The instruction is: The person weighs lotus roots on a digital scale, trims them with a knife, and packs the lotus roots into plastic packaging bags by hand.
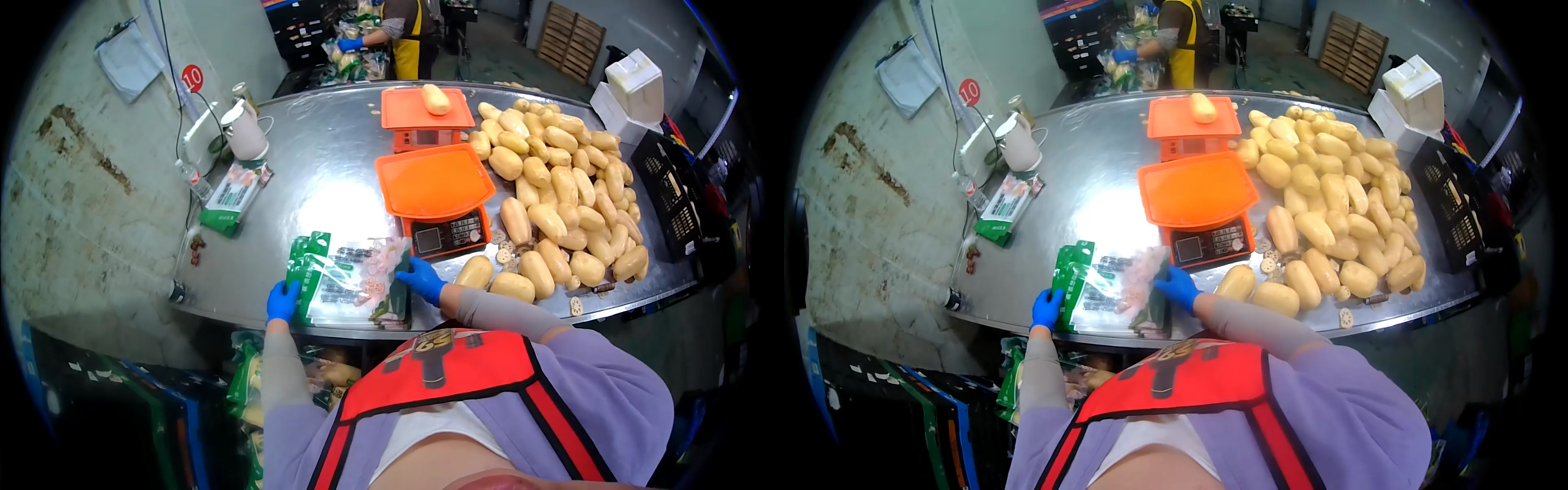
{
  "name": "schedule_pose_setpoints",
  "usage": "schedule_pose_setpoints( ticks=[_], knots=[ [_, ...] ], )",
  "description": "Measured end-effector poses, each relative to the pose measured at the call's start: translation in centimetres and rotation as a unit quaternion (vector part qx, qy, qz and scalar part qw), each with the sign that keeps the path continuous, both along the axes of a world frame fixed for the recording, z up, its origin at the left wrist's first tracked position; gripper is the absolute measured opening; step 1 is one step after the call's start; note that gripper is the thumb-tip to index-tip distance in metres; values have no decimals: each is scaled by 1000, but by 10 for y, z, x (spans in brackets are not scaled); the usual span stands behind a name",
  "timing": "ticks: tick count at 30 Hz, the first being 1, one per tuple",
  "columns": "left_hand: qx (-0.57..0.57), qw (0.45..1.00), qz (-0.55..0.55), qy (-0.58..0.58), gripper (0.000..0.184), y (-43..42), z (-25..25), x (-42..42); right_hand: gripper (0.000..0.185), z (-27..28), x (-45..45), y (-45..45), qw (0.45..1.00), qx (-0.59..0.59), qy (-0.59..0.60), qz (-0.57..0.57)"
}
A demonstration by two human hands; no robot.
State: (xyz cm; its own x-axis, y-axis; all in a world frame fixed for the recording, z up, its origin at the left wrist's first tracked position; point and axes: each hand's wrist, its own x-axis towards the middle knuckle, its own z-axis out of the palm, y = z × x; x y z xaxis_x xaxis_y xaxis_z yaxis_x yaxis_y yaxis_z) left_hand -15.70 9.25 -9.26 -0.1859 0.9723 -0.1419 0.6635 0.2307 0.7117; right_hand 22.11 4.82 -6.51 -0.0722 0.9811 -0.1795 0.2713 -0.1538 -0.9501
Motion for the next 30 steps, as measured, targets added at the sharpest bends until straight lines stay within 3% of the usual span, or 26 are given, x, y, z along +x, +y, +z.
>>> schedule_pose_setpoints(
  ticks=[4, 6, 9, 10, 12, 13, 15, 17, 21, 23, 28, 30],
  knots=[
    [21, 999, 23, 36, 70, -11, 12, 17, 49, 4, -1, -6, 1000, 25, 3, -5],
    [21, 999, 23, 38, 72, -15, 14, 22, 53, 23, -3, -14, 988, 88, 106, -71],
    [44, 996, 32, 65, 73, -16, 15, 27, 54, -49, 7, 3, 978, 134, 141, -79],
    [24, 997, 22, 65, 72, -17, 24, 29, 54, -46, 7, 0, 978, 133, 141, -80],
    [4, 998, 11, 66, 71, -12, 20, 23, 50, -13, 7, -14, 972, -159, 165, -46],
    [-5, 1000, -14, 17, 70, -6, 3, 11, 43, 26, 1, -26, 956, -172, 237, -19],
    [-15, 999, -41, -30, 68, -7, -3, 6, 39, -2, -2, -19, 957, -156, 243, -8],
    [-33, 986, -60, -149, 66, -16, 12, 12, 34, -3, -4, -17, 959, -139, 247, 3],
    [-36, 984, -32, -171, 66, -17, 11, 12, 27, 5, 3, -10, 959, -200, 202, -5],
    [-78, 991, 34, -99, 66, -18, 30, 25, 26, 2, 7, -8, 951, -230, 205, -6],
    [-113, 990, -2, -88, 60, 1, 12, 27, 18, -21, 8, -4, 899, -288, 328, -44],
    [-120, 988, -23, -98, 57, 5, -2, 20, 17, -24, 6, -3, 904, -286, 315, -41]
  ],
)
